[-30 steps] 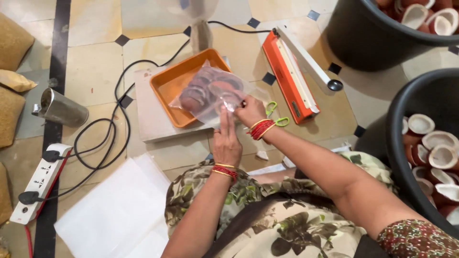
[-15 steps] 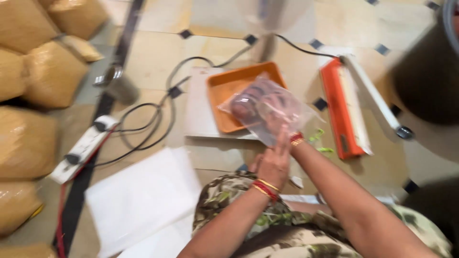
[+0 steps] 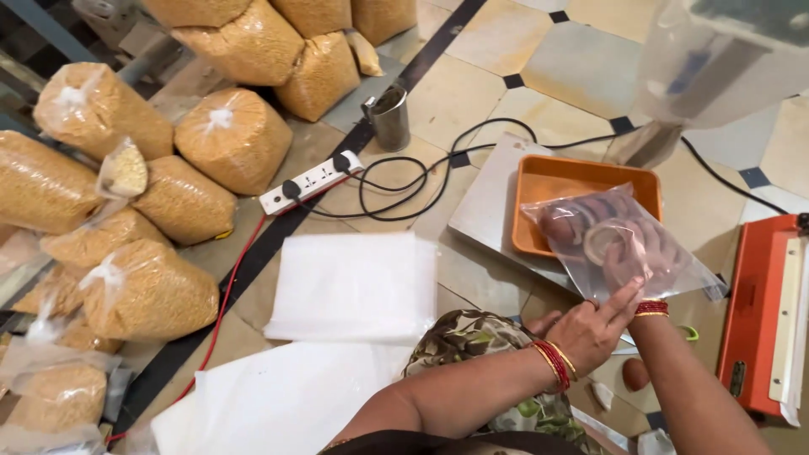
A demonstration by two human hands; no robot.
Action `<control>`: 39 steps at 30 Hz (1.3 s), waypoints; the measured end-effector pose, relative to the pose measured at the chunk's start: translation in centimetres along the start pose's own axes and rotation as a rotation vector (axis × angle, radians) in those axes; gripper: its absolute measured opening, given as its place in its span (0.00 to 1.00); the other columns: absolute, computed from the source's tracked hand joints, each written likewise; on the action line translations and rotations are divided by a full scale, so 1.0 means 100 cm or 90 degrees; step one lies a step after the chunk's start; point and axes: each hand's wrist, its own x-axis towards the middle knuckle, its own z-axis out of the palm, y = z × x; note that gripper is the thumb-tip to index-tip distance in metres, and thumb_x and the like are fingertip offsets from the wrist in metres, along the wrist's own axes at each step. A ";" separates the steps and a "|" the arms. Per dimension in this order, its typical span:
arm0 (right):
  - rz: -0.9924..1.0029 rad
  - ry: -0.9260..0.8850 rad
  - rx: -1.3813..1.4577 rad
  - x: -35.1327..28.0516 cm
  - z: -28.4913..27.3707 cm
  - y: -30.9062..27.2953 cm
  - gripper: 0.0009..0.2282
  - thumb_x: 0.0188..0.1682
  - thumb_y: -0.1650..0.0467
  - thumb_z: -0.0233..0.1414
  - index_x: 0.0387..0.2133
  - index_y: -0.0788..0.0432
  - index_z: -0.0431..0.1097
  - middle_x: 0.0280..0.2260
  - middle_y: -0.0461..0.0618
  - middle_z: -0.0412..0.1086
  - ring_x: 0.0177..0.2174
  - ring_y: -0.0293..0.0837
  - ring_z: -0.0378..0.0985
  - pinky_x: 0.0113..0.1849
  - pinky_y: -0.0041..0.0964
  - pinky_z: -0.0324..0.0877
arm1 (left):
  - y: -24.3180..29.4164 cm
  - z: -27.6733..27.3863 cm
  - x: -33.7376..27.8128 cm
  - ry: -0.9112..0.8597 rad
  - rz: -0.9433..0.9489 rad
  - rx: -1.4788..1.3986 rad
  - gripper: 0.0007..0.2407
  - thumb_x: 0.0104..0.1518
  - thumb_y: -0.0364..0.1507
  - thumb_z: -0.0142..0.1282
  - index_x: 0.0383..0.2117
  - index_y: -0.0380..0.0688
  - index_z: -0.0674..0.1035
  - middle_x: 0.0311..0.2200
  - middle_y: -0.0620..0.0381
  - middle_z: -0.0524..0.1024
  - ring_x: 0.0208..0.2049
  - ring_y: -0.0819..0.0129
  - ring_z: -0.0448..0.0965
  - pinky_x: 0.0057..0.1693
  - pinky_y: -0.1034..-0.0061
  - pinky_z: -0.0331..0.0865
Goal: The recorder is sorting, weighing, and packaging dried coconut pieces into plastic bags.
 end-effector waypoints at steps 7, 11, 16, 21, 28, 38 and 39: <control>-0.032 0.082 -0.002 -0.003 -0.018 -0.003 0.23 0.47 0.58 0.59 0.53 0.56 0.74 0.54 0.54 0.70 0.53 0.59 0.68 0.53 0.61 0.60 | -0.018 0.021 -0.004 0.015 0.019 -0.009 0.28 0.57 0.19 0.47 0.69 0.31 0.63 0.75 0.46 0.54 0.28 0.57 0.75 0.42 0.65 0.77; 0.062 -0.059 0.154 -0.044 -0.106 -0.004 0.13 0.52 0.64 0.59 0.46 0.57 0.75 0.50 0.54 0.73 0.49 0.54 0.75 0.50 0.49 0.71 | -0.027 0.027 -0.014 -0.026 0.042 0.056 0.28 0.52 0.22 0.50 0.65 0.38 0.68 0.71 0.43 0.58 0.29 0.59 0.80 0.36 0.64 0.77; 0.289 -0.083 0.197 -0.127 -0.272 0.043 0.08 0.52 0.68 0.59 0.42 0.56 0.79 0.39 0.50 0.79 0.30 0.41 0.80 0.35 0.36 0.75 | -0.013 -0.015 -0.022 0.086 0.145 0.019 0.26 0.56 0.20 0.50 0.65 0.42 0.71 0.69 0.36 0.61 0.31 0.62 0.82 0.36 0.69 0.76; 0.531 0.063 -0.065 -0.273 -0.402 0.174 0.04 0.62 0.72 0.57 0.44 0.60 0.79 0.38 0.52 0.79 0.38 0.40 0.82 0.45 0.35 0.75 | 0.000 -0.045 -0.029 0.082 0.214 0.001 0.24 0.56 0.23 0.56 0.62 0.47 0.74 0.67 0.40 0.64 0.36 0.57 0.82 0.46 0.63 0.75; 0.847 -0.331 -0.123 -0.402 -0.407 0.282 0.17 0.49 0.60 0.56 0.51 0.48 0.77 0.45 0.55 0.78 0.42 0.54 0.81 0.47 0.49 0.72 | 0.004 -0.049 -0.034 0.009 0.275 0.010 0.21 0.55 0.21 0.56 0.58 0.41 0.76 0.66 0.38 0.65 0.45 0.47 0.81 0.55 0.58 0.76; 0.456 -0.265 -0.153 -0.367 -0.272 0.307 0.18 0.41 0.65 0.59 0.45 0.58 0.77 0.54 0.61 0.67 0.52 0.62 0.69 0.53 0.53 0.66 | -0.009 -0.055 -0.047 -0.094 0.233 0.143 0.18 0.55 0.21 0.58 0.54 0.40 0.80 0.65 0.41 0.70 0.38 0.53 0.83 0.39 0.66 0.77; 0.511 -0.341 -0.142 -0.370 -0.267 0.306 0.13 0.46 0.66 0.56 0.42 0.56 0.77 0.54 0.54 0.70 0.53 0.57 0.71 0.54 0.51 0.67 | -0.011 -0.055 -0.049 -0.111 0.229 0.150 0.18 0.55 0.21 0.58 0.53 0.40 0.80 0.64 0.41 0.70 0.38 0.53 0.83 0.38 0.66 0.77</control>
